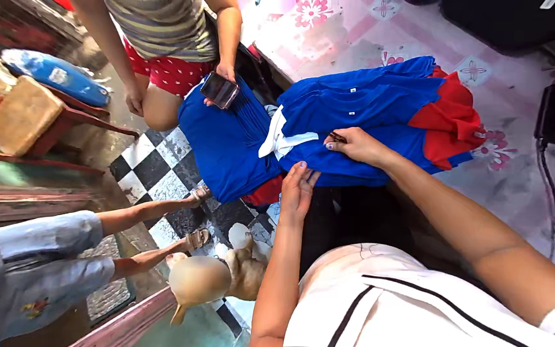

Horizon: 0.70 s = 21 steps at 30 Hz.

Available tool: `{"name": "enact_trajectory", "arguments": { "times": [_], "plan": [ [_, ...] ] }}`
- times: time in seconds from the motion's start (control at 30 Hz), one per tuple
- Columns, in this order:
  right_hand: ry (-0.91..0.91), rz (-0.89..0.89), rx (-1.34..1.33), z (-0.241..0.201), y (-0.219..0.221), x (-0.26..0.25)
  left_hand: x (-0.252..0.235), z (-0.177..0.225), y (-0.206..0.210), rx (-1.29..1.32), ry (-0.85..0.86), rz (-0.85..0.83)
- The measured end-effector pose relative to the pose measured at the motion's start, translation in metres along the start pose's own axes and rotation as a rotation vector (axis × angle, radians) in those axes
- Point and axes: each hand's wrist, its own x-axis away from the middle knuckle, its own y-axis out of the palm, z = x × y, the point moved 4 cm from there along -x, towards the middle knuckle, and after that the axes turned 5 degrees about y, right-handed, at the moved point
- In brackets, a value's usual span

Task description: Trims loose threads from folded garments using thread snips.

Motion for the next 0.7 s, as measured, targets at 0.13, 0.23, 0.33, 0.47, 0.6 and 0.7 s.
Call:
{"name": "enact_trajectory", "arguments": {
  "times": [0.13,0.23,0.33,0.47,0.6,0.7],
  "plan": [
    [0.261,0.004,-0.341,0.000,0.003,-0.008,0.000,-0.012,0.015,0.311,-0.127,0.044],
    [0.333,0.045,-0.488,0.004,0.006,-0.011,0.003,-0.015,0.016,0.301,-0.129,0.031],
    [0.171,0.204,-0.231,-0.003,-0.003,0.001,0.006,-0.013,0.014,0.264,-0.099,-0.002],
    [-0.345,0.211,0.325,-0.014,-0.012,0.057,0.012,-0.009,0.007,0.103,0.007,0.014],
    [-0.372,0.082,0.663,0.010,-0.022,0.111,0.019,0.009,0.000,-0.665,0.483,0.147],
    [-0.490,0.288,0.714,0.021,-0.031,0.141,0.029,0.007,0.008,-1.237,0.997,0.087]
  ]
}}
